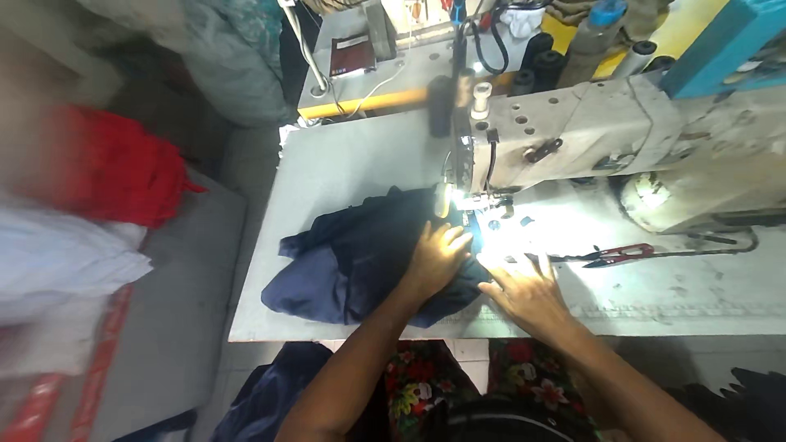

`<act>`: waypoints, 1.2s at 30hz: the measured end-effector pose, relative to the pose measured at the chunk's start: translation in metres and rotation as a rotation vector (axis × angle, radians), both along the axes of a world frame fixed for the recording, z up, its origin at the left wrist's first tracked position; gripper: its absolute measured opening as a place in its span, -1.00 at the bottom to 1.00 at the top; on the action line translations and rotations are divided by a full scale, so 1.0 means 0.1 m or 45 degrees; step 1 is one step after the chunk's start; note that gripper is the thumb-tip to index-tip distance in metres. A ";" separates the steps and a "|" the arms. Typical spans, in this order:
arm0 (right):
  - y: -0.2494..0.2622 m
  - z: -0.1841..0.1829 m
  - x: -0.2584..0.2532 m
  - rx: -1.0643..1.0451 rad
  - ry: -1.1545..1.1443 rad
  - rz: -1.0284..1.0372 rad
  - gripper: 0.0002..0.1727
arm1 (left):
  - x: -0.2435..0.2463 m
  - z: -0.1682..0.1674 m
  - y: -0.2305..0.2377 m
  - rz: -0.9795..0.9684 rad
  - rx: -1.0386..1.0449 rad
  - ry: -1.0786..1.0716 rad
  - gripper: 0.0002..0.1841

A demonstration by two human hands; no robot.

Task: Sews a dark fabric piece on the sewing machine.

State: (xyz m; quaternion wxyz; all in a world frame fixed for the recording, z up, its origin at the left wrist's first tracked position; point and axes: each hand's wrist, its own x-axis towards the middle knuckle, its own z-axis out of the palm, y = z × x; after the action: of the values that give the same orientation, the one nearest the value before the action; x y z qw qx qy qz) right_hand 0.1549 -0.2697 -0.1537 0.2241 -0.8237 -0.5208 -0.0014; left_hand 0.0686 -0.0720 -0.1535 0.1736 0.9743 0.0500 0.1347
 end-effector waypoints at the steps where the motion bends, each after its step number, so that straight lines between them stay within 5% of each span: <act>1: -0.10 0.04 0.04 0.045 -0.024 -0.026 -0.40 | 0.00 -0.02 0.00 -0.007 0.001 -0.010 -0.66; 10: -1.29 0.28 1.36 0.099 -0.055 -0.886 -0.27 | -0.02 -0.09 0.02 -0.047 0.031 -0.089 -0.69; 36: -1.44 -0.07 1.18 -0.015 -0.187 -0.775 -0.28 | -0.02 -0.08 0.03 -0.023 0.028 -0.057 -0.68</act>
State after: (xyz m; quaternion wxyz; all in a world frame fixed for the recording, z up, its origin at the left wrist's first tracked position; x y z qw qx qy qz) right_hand 0.2730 -0.4138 -0.1607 0.1703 -0.9408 -0.2650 -0.1250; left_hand 0.0662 -0.0693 -0.1613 0.1652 0.9733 0.0357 0.1556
